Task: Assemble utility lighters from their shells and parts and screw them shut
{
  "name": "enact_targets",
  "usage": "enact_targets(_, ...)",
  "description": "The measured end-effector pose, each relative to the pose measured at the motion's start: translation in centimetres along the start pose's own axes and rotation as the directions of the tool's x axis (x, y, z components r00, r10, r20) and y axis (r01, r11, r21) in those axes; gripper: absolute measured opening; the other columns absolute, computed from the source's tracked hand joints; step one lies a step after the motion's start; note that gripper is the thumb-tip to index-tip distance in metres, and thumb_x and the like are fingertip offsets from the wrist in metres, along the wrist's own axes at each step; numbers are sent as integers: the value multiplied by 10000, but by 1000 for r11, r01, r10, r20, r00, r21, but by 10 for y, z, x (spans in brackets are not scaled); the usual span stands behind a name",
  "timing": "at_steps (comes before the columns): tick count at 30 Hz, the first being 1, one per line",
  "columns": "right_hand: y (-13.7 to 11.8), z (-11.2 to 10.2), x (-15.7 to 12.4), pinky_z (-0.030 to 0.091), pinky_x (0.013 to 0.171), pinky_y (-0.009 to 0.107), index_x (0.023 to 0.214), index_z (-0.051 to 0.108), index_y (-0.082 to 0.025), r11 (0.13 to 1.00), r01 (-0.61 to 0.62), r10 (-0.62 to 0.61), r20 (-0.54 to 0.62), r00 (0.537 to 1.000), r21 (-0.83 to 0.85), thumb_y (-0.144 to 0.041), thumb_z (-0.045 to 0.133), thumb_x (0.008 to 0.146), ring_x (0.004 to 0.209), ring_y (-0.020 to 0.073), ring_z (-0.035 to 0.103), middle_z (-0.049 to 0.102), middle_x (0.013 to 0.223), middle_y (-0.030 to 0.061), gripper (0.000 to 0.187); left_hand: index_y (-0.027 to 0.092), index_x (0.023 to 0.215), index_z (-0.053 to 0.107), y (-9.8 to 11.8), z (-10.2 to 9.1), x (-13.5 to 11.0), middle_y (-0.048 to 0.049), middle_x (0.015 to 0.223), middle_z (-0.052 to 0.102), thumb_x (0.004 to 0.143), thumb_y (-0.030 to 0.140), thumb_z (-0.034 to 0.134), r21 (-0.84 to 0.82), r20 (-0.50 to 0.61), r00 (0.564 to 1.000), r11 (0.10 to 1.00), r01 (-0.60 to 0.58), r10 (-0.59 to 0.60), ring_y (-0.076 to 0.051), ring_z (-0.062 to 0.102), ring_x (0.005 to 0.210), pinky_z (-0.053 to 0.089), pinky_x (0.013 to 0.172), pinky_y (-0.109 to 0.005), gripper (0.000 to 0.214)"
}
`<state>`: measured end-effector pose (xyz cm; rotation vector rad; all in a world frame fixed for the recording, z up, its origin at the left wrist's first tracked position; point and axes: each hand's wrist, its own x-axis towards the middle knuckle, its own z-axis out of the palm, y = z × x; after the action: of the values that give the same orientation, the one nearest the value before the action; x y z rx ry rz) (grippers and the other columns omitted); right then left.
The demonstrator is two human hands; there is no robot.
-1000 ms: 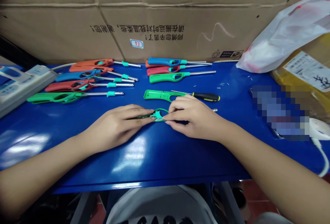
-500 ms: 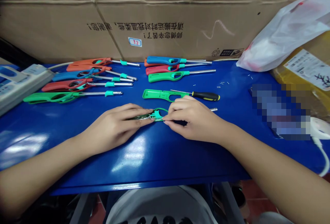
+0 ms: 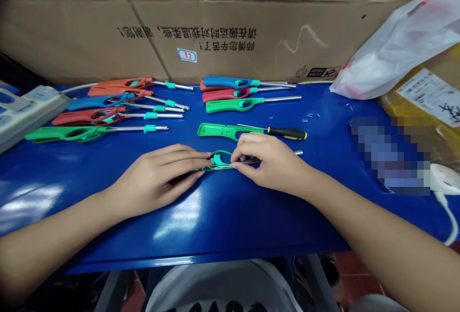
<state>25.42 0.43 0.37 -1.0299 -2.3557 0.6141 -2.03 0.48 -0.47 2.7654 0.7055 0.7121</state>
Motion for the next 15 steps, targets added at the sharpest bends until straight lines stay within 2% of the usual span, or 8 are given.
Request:
enact_targets(3, -1, 0, 0, 536, 731, 307, 872, 728, -209, 996, -71, 70, 19, 997, 60, -195, 659, 914, 786, 165, 665, 696, 875, 39, 81, 194, 1253, 710, -1, 1, 0, -75, 1270, 739, 1015, 194, 559, 33, 11, 1000, 999, -22, 22, -235, 687, 1083, 604, 935, -403, 282)
enact_targets(8, 0, -4, -1, 552, 794, 329, 915, 756, -223, 986, -101, 94, 58, 994, 131, -184, 638, 916, 845, 178, 688, 727, 929, 42, 124, 199, 1253, 718, -3, 0, -1, -80, 1286, 729, 1023, 197, 550, 59, 34, 999, 998, -22, 20, -242, 678, 1097, 606, 925, -407, 285)
enact_targets(15, 0, -7, 0, 552, 717, 315, 915, 751, -214, 980, -174, 171, 39, 985, 96, -204, 660, 881, 787, 177, 670, 735, 911, 45, 98, 195, 1260, 723, -4, 2, -1, -79, 1289, 727, 1010, 192, 575, 49, 37, 999, 998, -26, 24, -257, 680, 1097, 609, 916, -423, 290)
